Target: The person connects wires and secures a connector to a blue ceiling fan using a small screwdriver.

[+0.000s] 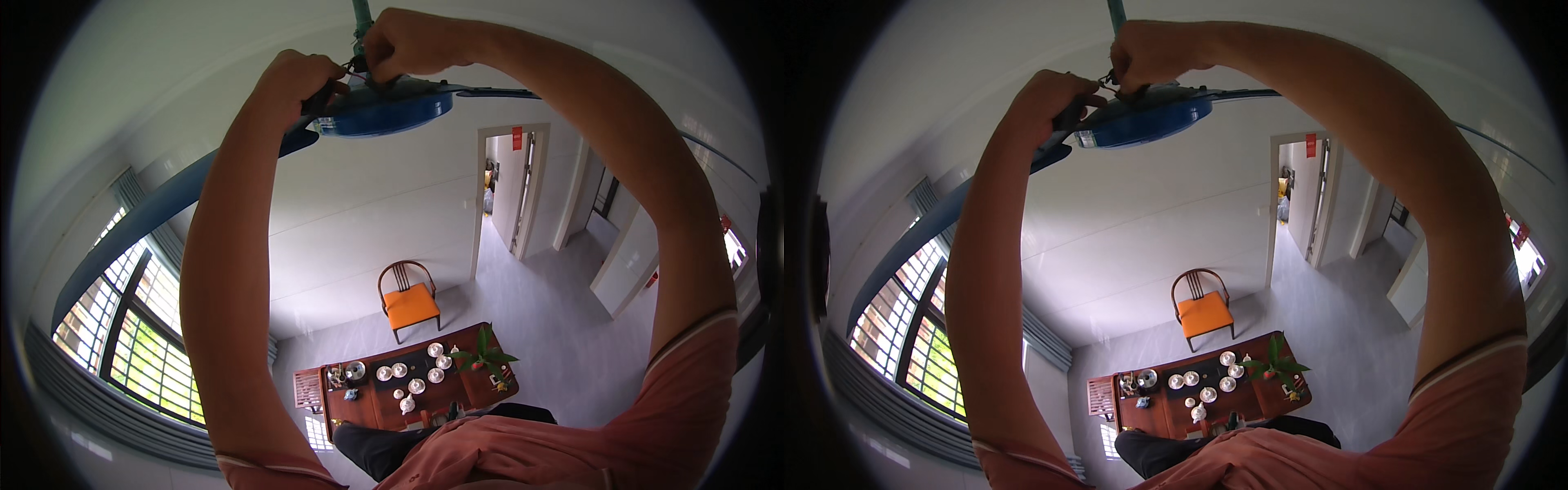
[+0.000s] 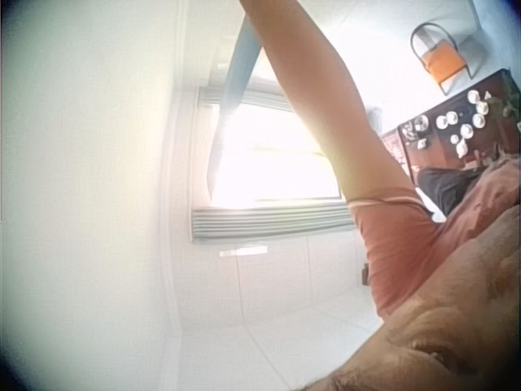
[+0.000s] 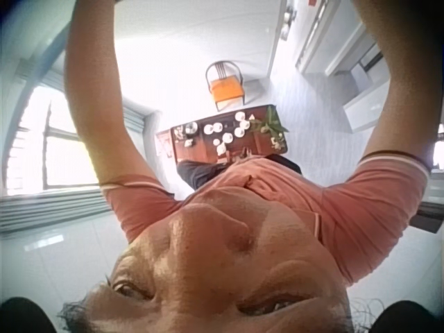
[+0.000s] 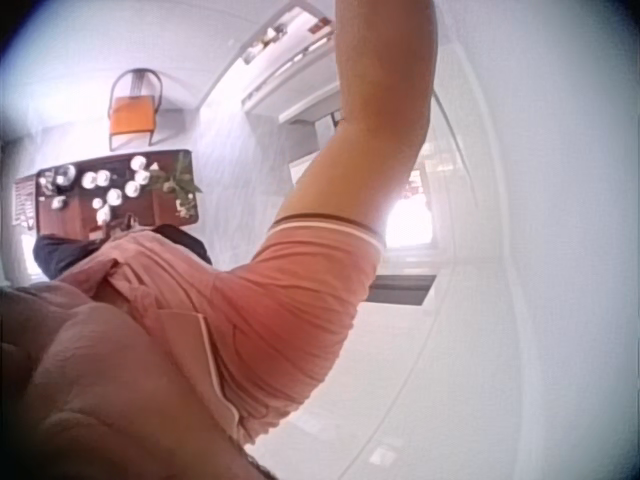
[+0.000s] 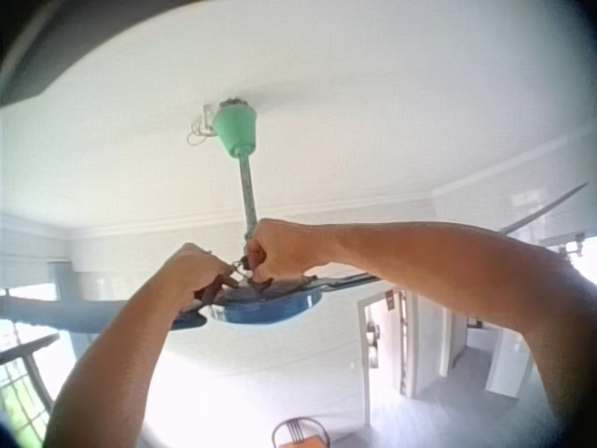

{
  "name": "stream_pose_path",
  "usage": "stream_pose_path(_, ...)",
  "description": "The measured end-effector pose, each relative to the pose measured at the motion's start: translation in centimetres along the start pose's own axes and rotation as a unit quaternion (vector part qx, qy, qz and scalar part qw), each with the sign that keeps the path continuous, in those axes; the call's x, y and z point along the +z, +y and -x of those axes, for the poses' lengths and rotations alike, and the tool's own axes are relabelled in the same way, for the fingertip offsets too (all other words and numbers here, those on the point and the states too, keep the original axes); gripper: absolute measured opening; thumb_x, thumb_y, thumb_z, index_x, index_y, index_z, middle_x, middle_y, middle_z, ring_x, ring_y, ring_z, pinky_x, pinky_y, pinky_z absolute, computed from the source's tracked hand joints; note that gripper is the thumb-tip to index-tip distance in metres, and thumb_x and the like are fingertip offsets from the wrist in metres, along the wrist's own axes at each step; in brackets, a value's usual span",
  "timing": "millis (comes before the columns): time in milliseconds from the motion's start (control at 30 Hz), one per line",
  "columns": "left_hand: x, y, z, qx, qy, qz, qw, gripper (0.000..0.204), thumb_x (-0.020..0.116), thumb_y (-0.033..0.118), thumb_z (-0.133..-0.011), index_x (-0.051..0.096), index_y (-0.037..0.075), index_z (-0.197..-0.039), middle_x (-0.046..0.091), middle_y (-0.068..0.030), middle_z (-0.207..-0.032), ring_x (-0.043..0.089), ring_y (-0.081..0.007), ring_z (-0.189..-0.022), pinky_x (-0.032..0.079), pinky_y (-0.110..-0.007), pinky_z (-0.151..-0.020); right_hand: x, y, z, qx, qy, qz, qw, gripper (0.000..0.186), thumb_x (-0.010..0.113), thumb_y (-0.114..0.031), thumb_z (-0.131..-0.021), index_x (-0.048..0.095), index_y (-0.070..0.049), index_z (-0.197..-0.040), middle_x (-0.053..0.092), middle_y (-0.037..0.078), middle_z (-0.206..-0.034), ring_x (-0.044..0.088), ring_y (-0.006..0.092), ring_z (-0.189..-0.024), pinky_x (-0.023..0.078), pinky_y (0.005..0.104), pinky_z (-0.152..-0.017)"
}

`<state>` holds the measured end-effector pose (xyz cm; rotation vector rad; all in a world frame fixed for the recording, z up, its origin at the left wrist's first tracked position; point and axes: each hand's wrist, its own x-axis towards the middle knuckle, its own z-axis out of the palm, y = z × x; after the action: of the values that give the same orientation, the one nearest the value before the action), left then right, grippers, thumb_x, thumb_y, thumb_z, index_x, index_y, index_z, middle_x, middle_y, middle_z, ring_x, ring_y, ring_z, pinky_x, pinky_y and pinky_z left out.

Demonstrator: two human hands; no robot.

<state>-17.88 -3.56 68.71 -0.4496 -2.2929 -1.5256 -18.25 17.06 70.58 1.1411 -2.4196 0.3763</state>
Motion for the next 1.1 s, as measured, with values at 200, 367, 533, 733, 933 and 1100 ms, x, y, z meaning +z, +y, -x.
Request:
stream_pose_path(200, -0.5, -0.1, -1.2, -0.064, -0.008, 0.114, 0.991, 0.017, 0.079, 0.005, -0.083, 0.072, -0.006, -0.094, 0.065, -0.0086, -0.077, 0.059, -0.0166, -0.067, 0.051, -0.029, -0.059, 0.7, 0.6, -0.7, -0.011, 0.002, -0.080, 0.997, 0.017, 0.074, -0.014, -0.090, 0.076, 0.002, -0.094, 0.071, 0.010, -0.082, 0.068, 0.0167, -0.076, 0.056, 0.0311, -0.077)
stream_pose_path(367, -0.2, -0.3, -1.0, -0.091, 0.011, 0.147, 0.985, 0.023, 0.084, 0.004, -0.078, 0.075, -0.004, -0.097, 0.066, -0.0090, -0.084, 0.059, -0.0163, -0.073, 0.051, -0.030, -0.060, 0.5, 0.2, -0.2, -0.015, 0.011, -0.092, 0.996, 0.018, 0.074, -0.014, -0.090, 0.077, 0.002, -0.096, 0.071, 0.009, -0.081, 0.067, 0.0155, -0.075, 0.055, 0.0293, -0.073)
stream_pose_path(533, -0.8, -0.3, 0.2, -0.066, 0.039, 0.104, 0.992, 0.044, 0.084, 0.005, -0.077, 0.074, 0.000, -0.120, 0.063, -0.0069, -0.087, 0.053, -0.0135, -0.067, 0.047, -0.026, -0.059, 0.1, 0.1, -0.9, 0.000, 0.008, -0.101, 0.995, 0.019, 0.072, -0.014, -0.090, 0.077, 0.003, -0.098, 0.071, 0.009, -0.081, 0.065, 0.0154, -0.071, 0.052, 0.0292, -0.068)
stream_pose_path(733, -1.0, -1.4, -0.3, -0.065, 0.043, 0.062, 0.995, 0.039, 0.083, 0.004, -0.079, 0.076, 0.000, -0.118, 0.069, -0.0094, -0.090, 0.054, -0.0155, -0.065, 0.049, -0.028, -0.060, 0.2, 0.1, -3.4, -0.016, 0.067, -0.019, 0.997, 0.020, 0.076, -0.015, -0.084, 0.078, 0.004, -0.090, 0.075, 0.014, -0.082, 0.069, 0.0196, -0.071, 0.055, 0.0335, -0.066)
stream_pose_path(933, -1.1, -1.8, 0.1, -0.021, 0.029, 0.039, 0.999, 0.030, 0.083, 0.004, -0.080, 0.078, -0.001, -0.109, 0.071, -0.0104, -0.088, 0.058, -0.0171, -0.067, 0.049, -0.030, -0.060, 1.4, -1.2, -4.9, 0.024, 0.080, 0.080, 0.993, 0.019, 0.078, -0.013, -0.080, 0.076, 0.006, -0.081, 0.073, 0.016, -0.075, 0.070, 0.0231, -0.070, 0.055, 0.0363, -0.065)
stream_pose_path(1100, -1.0, -1.9, 0.0, -0.016, 0.033, 0.039, 0.999, 0.029, 0.083, 0.003, -0.079, 0.078, -0.001, -0.107, 0.071, -0.0105, -0.087, 0.059, -0.0176, -0.068, 0.049, -0.030, -0.062, 2.0, -0.8, -6.3, 0.053, 0.050, 0.106, 0.992, 0.025, 0.071, -0.024, -0.085, 0.077, -0.001, -0.087, 0.074, 0.018, -0.088, 0.073, 0.0298, -0.085, 0.058, 0.0403, -0.074)
